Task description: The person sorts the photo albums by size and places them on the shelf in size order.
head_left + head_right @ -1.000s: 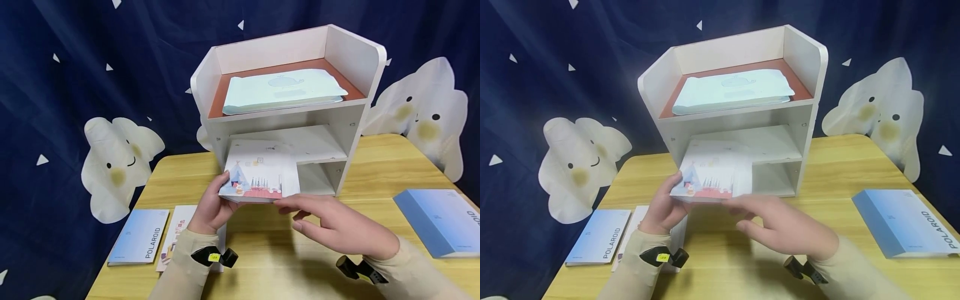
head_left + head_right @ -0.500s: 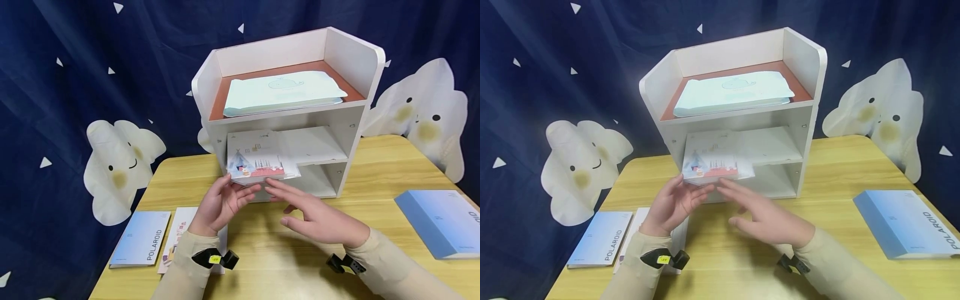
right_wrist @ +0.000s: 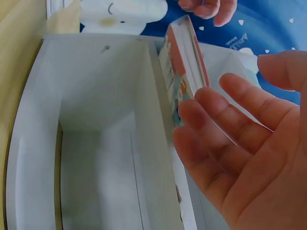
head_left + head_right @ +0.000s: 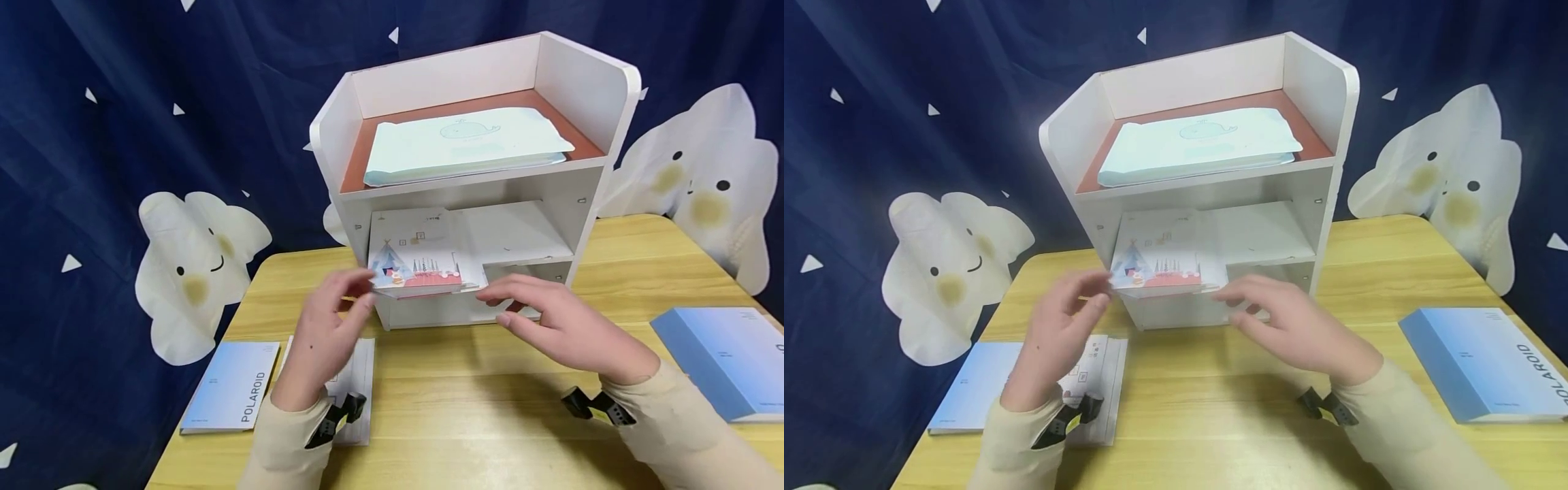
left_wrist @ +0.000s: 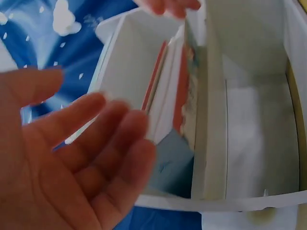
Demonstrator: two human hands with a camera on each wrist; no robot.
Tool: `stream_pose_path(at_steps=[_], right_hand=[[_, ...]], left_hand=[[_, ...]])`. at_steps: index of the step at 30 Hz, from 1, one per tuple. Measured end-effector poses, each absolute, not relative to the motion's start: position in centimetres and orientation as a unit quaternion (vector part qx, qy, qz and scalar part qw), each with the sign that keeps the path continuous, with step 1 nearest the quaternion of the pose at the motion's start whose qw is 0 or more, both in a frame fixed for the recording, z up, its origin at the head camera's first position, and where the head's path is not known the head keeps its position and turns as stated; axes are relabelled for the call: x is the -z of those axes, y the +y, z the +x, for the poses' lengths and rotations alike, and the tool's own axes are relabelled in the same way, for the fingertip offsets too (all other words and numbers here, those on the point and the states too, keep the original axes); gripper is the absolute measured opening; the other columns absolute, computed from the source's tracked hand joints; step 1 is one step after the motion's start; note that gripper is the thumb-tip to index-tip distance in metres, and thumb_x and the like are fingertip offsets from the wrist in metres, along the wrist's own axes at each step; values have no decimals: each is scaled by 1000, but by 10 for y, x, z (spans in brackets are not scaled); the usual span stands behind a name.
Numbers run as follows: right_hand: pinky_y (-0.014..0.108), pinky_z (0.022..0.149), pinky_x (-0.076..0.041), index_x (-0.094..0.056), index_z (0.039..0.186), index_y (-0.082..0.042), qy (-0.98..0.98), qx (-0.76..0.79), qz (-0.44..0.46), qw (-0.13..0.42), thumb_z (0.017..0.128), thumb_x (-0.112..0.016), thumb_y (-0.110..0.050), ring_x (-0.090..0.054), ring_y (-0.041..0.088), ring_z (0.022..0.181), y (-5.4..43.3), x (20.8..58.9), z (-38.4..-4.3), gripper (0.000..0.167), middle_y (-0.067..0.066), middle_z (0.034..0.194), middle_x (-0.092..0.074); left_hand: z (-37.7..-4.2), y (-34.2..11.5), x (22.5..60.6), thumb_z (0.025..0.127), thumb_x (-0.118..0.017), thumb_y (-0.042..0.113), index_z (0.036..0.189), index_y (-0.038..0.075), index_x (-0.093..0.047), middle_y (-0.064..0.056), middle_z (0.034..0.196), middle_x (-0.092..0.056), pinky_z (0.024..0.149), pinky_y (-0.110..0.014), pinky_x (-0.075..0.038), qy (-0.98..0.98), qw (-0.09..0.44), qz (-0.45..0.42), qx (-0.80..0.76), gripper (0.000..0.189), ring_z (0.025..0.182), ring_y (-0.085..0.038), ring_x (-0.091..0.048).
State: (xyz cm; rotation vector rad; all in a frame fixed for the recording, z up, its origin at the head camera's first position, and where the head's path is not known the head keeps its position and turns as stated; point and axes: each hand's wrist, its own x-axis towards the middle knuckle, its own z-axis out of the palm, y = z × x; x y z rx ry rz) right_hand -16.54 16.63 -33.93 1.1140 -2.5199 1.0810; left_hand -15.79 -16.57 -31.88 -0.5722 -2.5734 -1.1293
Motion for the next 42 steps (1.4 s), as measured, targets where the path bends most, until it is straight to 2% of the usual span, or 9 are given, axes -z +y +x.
stream_pose_path(at_steps=[4, 9, 17, 22, 25, 30, 35, 39, 42], right_hand=[[32, 86, -56, -62, 135, -24, -847, -354, 386, 92, 102, -62, -15, -57, 6, 119, 163, 343, -164, 34, -12, 136, -58], [35, 89, -56, -61, 138, -21, -845, -353, 393, 82, 102, -63, -17, -52, 10, 128, 156, 348, -163, 36, -9, 145, -51], [32, 88, -55, -50, 149, -15, -851, -352, 380, 88, 100, -65, -15, -54, 13, 127, 155, 354, -165, 51, -4, 154, -43], [32, 88, -55, -45, 153, -15, -853, -357, 371, 82, 101, -64, -15, -55, 14, 127, 158, 356, -165, 55, -4, 158, -37], [33, 89, -55, -45, 153, -16, -856, -352, 370, 78, 101, -63, -17, -54, 13, 128, 159, 355, -166, 55, -4, 158, -37], [32, 85, -56, -52, 148, -15, -860, -343, 368, 83, 101, -63, -16, -60, 10, 116, 162, 355, -170, 48, -3, 158, -38], [31, 79, -56, -55, 145, -16, -865, -341, 360, 81, 102, -61, -18, -61, 9, 107, 168, 357, -173, 43, 1, 158, -39], [30, 78, -56, -56, 144, -16, -868, -340, 352, 83, 103, -61, -19, -61, 11, 108, 173, 358, -174, 41, 4, 157, -40], [31, 79, -55, -57, 143, -15, -871, -337, 349, 81, 103, -61, -20, -61, 11, 109, 175, 357, -175, 41, 4, 157, -40]], left_hand=[[-151, -155, 320, 101, -62, 28, 130, 20, -67, 9, 119, -65, 80, -32, -54, -892, 133, -318, 294, 30, 100, -6, -60], [-153, -150, 326, 100, -64, 31, 133, 19, -65, 9, 135, -59, 83, -33, -53, -902, 133, -315, 263, 35, 104, -8, -59], [-166, -154, 335, 100, -64, 29, 136, 20, -62, 9, 140, -53, 80, -32, -50, -902, 123, -295, 291, 37, 84, -7, -54], [-171, -154, 336, 100, -62, 32, 140, 20, -59, 4, 148, -49, 90, -38, -50, -907, 103, -278, 299, 41, 103, -10, -57], [-171, -154, 336, 101, -62, 32, 141, 20, -59, 4, 149, -48, 91, -38, -50, -909, 92, -275, 301, 42, 103, -11, -57], [-172, -161, 334, 100, -64, 30, 142, 18, -57, 4, 149, -47, 100, -40, -48, -909, 101, -286, 285, 44, 119, -13, -55], [-168, -176, 335, 100, -66, 30, 157, 21, -40, 3, 159, -38, 114, -45, -36, -918, 92, -314, 222, 63, 143, -19, -38], [-164, -199, 334, 99, -67, 34, 162, 26, -28, 1, 163, -30, 115, -50, -33, -935, 64, -301, 174, 74, 146, -23, -33], [-165, -220, 332, 100, -65, 35, 162, 25, -26, -5, 163, -31, 115, -55, -33, -954, 46, -249, 161, 74, 147, -29, -33]])
